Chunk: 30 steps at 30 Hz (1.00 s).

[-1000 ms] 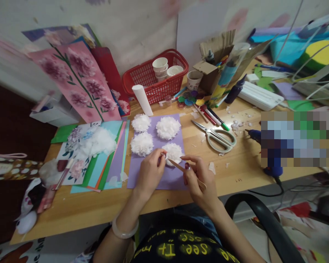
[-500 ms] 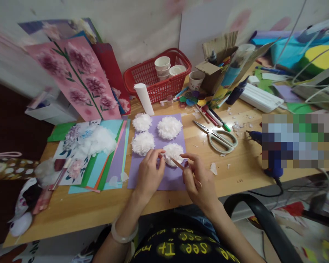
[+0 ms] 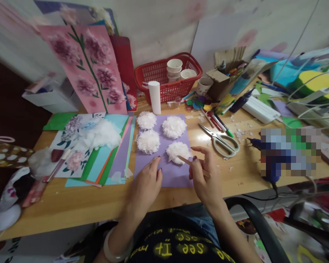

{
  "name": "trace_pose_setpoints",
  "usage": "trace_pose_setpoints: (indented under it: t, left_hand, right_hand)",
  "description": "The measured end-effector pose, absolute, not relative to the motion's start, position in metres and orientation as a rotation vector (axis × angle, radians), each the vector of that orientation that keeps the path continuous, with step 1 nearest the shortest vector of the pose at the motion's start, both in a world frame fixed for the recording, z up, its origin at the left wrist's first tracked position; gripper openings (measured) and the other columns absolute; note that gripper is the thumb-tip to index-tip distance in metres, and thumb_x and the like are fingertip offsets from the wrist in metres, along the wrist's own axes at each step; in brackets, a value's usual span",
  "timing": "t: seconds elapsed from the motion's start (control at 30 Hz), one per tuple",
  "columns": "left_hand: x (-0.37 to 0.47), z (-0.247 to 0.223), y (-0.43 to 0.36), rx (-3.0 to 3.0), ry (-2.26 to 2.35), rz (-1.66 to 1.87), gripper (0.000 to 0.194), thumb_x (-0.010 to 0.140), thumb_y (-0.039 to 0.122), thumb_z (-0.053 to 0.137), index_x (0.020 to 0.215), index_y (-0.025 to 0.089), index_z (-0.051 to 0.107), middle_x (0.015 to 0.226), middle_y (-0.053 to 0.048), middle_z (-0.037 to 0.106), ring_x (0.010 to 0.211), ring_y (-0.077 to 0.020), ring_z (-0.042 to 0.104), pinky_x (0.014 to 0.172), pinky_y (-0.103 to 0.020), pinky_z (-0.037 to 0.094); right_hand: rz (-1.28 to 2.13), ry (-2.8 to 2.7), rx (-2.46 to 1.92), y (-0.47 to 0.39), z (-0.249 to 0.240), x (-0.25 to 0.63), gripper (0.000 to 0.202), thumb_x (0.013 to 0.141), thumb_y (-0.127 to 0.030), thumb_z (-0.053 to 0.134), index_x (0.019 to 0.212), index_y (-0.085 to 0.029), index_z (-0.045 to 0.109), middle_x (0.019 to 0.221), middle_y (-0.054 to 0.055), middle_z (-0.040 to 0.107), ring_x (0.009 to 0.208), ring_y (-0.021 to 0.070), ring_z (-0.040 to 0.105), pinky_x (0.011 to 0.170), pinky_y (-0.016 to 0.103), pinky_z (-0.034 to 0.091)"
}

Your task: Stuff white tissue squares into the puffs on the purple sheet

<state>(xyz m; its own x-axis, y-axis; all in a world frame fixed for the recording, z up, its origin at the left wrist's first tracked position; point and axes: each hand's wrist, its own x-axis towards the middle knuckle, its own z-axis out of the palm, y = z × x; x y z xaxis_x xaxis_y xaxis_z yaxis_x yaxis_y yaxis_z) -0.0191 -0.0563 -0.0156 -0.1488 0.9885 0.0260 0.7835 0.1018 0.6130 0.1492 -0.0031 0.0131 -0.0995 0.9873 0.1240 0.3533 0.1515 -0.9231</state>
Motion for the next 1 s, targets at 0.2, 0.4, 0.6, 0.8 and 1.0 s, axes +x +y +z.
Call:
trace_pose_setpoints:
  t: [0.2, 0.4, 0.6, 0.8, 1.0]
  left_hand:
    - [-0.020, -0.012, -0.061, 1.765, 1.909, 0.740, 0.042, 0.091, 0.009, 0.048, 0.132, 0.013, 0.056, 0.136, -0.019, 0.065, 0.128, -0.0276, 0.061, 0.106, -0.046, 0.052]
    - [-0.054, 0.005, -0.088, 1.977, 1.708, 1.176, 0.041, 0.078, -0.004, 0.036, 0.079, 0.022, 0.068, 0.076, -0.001, 0.073, 0.079, -0.0165, 0.070, 0.073, -0.029, 0.056]
    - [-0.124, 0.020, -0.110, 1.639, 2.202, 1.331, 0.028, 0.077, 0.007, 0.040, 0.061, 0.022, 0.057, 0.054, 0.003, 0.054, 0.052, -0.0141, 0.055, 0.053, -0.026, 0.042]
    - [-0.175, 0.027, -0.094, 1.357, 2.483, 1.171, 0.026, 0.087, 0.019, 0.044, 0.094, 0.021, 0.068, 0.066, 0.002, 0.069, 0.064, -0.0193, 0.063, 0.065, -0.030, 0.047]
    - [-0.180, 0.024, -0.043, 1.917, 2.504, 0.641, 0.016, 0.089, 0.020, 0.061, 0.091, 0.025, 0.076, 0.090, -0.006, 0.076, 0.108, -0.0312, 0.058, 0.102, -0.053, 0.030]
  right_hand:
    - [0.921, -1.447, -1.300, -0.014, 0.020, 0.163, 0.021, 0.095, -0.023, 0.047, 0.113, -0.022, 0.058, 0.050, -0.008, 0.050, 0.042, 0.0118, 0.048, 0.044, 0.024, 0.038]
    - [0.857, -1.241, -1.242, -0.021, 0.028, 0.169, 0.016, 0.087, -0.025, 0.058, 0.102, -0.020, 0.063, 0.046, -0.008, 0.049, 0.038, 0.0101, 0.044, 0.041, 0.023, 0.032]
    - [0.841, -1.077, -1.237, -0.018, 0.032, 0.166, 0.016, 0.077, -0.025, 0.067, 0.091, -0.018, 0.063, 0.044, -0.008, 0.050, 0.034, 0.0094, 0.043, 0.037, 0.021, 0.029]
    - [0.872, -1.077, -1.271, -0.018, 0.028, 0.167, 0.023, 0.075, -0.031, 0.070, 0.093, -0.017, 0.064, 0.046, -0.006, 0.053, 0.036, 0.0114, 0.045, 0.037, 0.023, 0.033]
    - [0.893, -1.067, -1.312, -0.020, 0.028, 0.170, 0.023, 0.073, -0.034, 0.070, 0.091, -0.021, 0.064, 0.044, -0.005, 0.052, 0.037, 0.0129, 0.044, 0.037, 0.025, 0.032]
